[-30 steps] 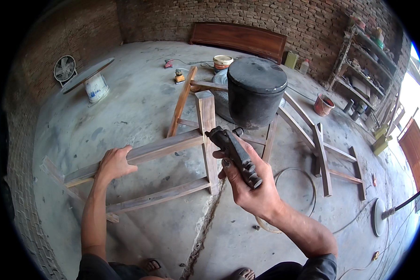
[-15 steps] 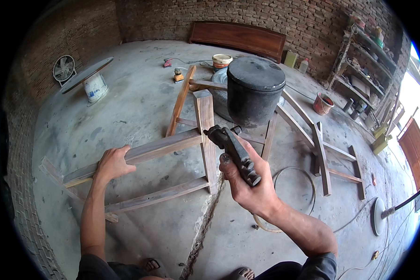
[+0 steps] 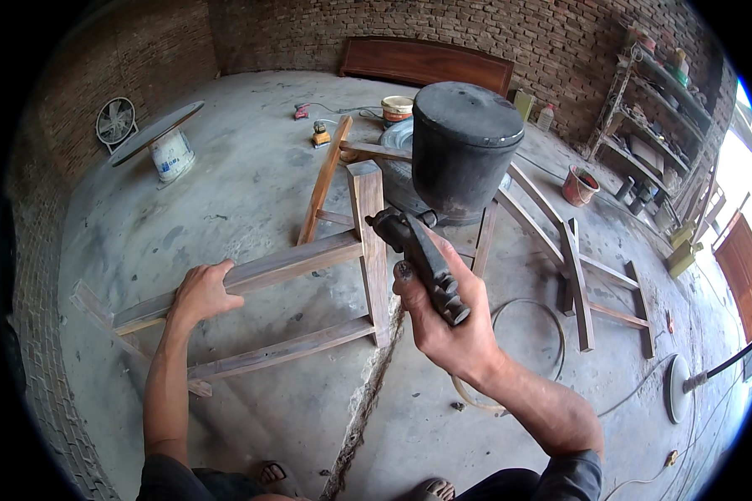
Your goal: The person uses a spray gun to apply finish to wooden furniture frames. They handle the frames one at a time, repositioning them to coat different sides and edges before setting them down.
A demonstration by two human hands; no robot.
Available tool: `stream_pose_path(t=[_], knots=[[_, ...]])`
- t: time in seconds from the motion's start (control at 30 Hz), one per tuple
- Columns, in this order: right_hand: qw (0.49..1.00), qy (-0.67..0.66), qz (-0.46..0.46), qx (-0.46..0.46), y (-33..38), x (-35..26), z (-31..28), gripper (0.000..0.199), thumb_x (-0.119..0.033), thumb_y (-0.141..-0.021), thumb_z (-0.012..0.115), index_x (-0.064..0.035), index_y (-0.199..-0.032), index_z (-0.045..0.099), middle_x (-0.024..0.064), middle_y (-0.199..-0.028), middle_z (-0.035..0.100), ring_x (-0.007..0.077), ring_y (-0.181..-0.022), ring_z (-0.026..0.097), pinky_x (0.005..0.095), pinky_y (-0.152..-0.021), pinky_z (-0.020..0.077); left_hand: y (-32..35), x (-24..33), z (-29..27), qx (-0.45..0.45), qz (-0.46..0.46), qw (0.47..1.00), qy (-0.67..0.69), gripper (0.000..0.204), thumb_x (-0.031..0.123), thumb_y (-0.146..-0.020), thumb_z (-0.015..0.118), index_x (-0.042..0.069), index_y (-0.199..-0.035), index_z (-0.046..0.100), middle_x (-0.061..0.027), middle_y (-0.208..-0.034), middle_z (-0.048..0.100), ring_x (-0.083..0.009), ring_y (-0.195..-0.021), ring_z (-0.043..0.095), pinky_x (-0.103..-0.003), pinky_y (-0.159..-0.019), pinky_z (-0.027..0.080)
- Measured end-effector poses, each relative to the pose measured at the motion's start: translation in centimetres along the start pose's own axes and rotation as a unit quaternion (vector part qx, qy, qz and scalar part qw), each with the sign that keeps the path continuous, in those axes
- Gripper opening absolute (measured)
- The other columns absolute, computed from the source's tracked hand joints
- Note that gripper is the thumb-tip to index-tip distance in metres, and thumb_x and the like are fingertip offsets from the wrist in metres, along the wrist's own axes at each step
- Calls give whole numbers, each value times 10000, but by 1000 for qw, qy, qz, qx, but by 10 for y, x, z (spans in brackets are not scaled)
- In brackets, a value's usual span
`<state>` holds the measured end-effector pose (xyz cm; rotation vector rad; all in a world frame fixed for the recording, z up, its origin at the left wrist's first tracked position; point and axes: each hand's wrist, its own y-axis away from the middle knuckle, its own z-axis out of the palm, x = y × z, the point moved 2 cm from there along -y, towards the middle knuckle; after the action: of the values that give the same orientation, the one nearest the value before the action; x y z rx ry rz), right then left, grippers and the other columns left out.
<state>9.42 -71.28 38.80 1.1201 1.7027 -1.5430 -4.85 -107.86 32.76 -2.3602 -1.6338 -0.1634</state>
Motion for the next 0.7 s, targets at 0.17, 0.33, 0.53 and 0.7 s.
stream_pose_path(t=[0.17,0.33,0.53,0.7], knots=[[999,12,30,14,-1,-4,-1,438,-73,-1021,628,14,-1433,504,12,-906,623,76,-809,570,241,-691,482,0,2,-1,-8,-7,1000,0,481,194,-628,753,-37,-1037,652,-265,-837,691,-444,-824,676,-477,-768,540],[999,-13,40,1,4,3,1,434,-92,-1028,624,13,-1431,503,2,-913,616,66,-812,561,234,-701,478,-1,1,0,-13,-9,1000,-7,527,199,-627,764,-36,-1088,664,-264,-859,701,-443,-843,685,-472,-784,547],[999,-9,33,-8,10,10,1,437,-94,-1031,621,13,-1436,497,-4,-916,612,63,-810,559,232,-698,477,-1,3,-2,-18,-16,1000,-8,566,206,-627,776,-27,-1133,673,-270,-878,706,-442,-861,691,-468,-792,551],[999,-8,48,1,6,2,2,436,-87,-1029,622,15,-1435,498,2,-911,614,69,-803,563,234,-693,480,-1,1,-2,-22,-21,999,-13,575,200,-623,774,-27,-1142,676,-270,-865,704,-439,-852,692,-468,-790,552]])
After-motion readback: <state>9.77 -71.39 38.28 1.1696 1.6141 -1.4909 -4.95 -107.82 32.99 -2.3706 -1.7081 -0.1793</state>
